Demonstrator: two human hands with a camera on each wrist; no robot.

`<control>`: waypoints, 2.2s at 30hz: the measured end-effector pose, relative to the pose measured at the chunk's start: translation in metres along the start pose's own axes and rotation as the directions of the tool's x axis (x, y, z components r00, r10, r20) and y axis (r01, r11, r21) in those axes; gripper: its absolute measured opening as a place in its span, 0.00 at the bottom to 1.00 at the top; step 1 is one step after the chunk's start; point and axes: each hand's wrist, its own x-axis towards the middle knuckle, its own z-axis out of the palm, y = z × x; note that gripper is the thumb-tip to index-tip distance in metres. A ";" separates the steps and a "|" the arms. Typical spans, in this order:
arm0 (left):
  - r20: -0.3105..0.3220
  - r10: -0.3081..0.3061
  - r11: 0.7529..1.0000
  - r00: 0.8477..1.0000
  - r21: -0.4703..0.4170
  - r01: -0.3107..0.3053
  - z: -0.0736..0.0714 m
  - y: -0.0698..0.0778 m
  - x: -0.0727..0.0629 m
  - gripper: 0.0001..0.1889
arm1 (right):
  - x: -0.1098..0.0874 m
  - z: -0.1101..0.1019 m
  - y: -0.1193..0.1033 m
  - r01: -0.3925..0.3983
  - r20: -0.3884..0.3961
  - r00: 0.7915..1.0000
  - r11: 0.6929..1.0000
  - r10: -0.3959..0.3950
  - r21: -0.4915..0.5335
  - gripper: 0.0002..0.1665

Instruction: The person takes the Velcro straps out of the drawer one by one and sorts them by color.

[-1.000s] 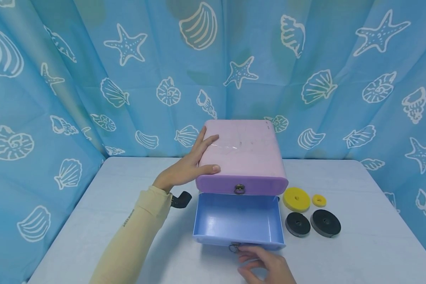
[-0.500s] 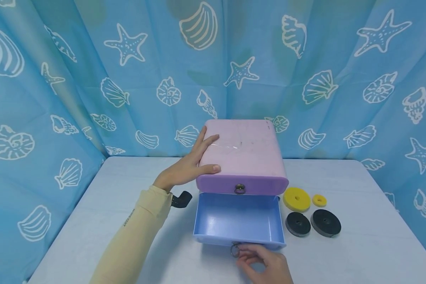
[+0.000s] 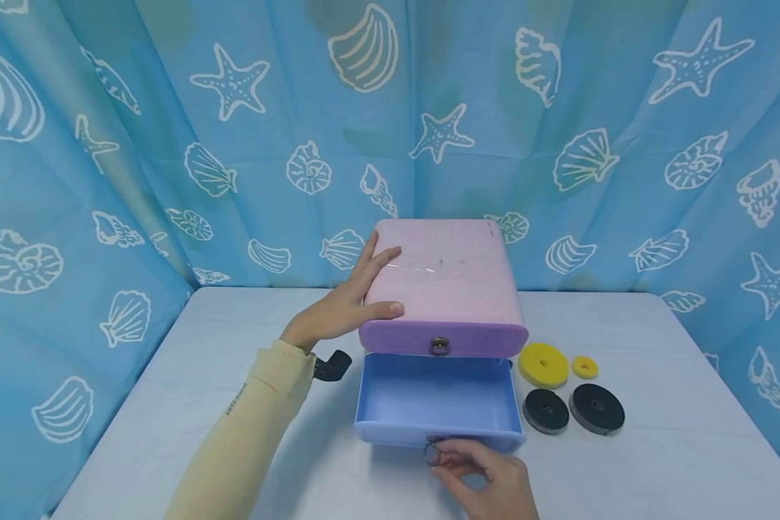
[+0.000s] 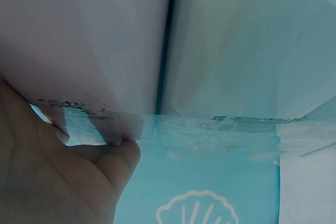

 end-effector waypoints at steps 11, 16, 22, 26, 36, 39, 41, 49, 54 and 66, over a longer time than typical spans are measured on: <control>0.000 0.011 1.000 1.000 -0.010 -0.011 0.000 0.000 0.000 0.47 | 0.008 -0.001 0.003 0.045 -0.025 0.999 0.999 -0.045 0.024 0.15; 0.003 0.015 1.000 1.000 -0.007 -0.015 0.000 0.000 0.000 0.48 | 0.013 -0.001 0.005 0.053 -0.026 0.998 0.998 -0.052 0.044 0.17; 0.004 0.010 1.000 1.000 -0.007 -0.010 0.000 0.001 0.000 0.47 | 0.019 -0.001 0.006 0.069 -0.030 0.997 0.996 -0.068 0.053 0.19; 0.003 0.011 1.000 1.000 -0.001 -0.011 0.000 0.001 0.000 0.47 | 0.024 -0.001 0.010 0.120 -0.041 0.992 0.992 -0.118 0.046 0.21; 0.005 0.015 1.000 1.000 -0.009 -0.015 0.000 0.000 0.000 0.47 | 0.038 -0.001 0.025 0.327 -0.072 0.943 0.945 -0.325 0.019 0.20; 0.003 0.012 1.000 1.000 -0.010 -0.012 0.000 0.000 0.001 0.48 | 0.043 0.000 0.027 0.352 -0.078 0.934 0.936 -0.350 0.019 0.20; 0.001 0.008 1.000 1.000 -0.008 -0.008 0.000 0.000 0.001 0.49 | 0.045 0.000 0.027 0.358 -0.084 0.931 0.933 -0.355 0.022 0.19; 0.002 0.002 1.000 1.000 -0.002 -0.002 0.001 0.001 0.000 0.50 | 0.053 -0.001 0.026 0.367 -0.091 0.927 0.930 -0.363 0.033 0.18; 0.007 0.006 1.000 1.000 -0.006 -0.006 0.000 0.000 0.000 0.49 | 0.059 0.000 0.029 0.357 -0.097 0.930 0.934 -0.354 0.014 0.18; 0.008 0.005 1.000 1.000 -0.006 -0.005 -0.001 0.000 0.001 0.48 | 0.073 0.000 0.034 0.396 -0.100 0.912 0.918 -0.397 -0.027 0.18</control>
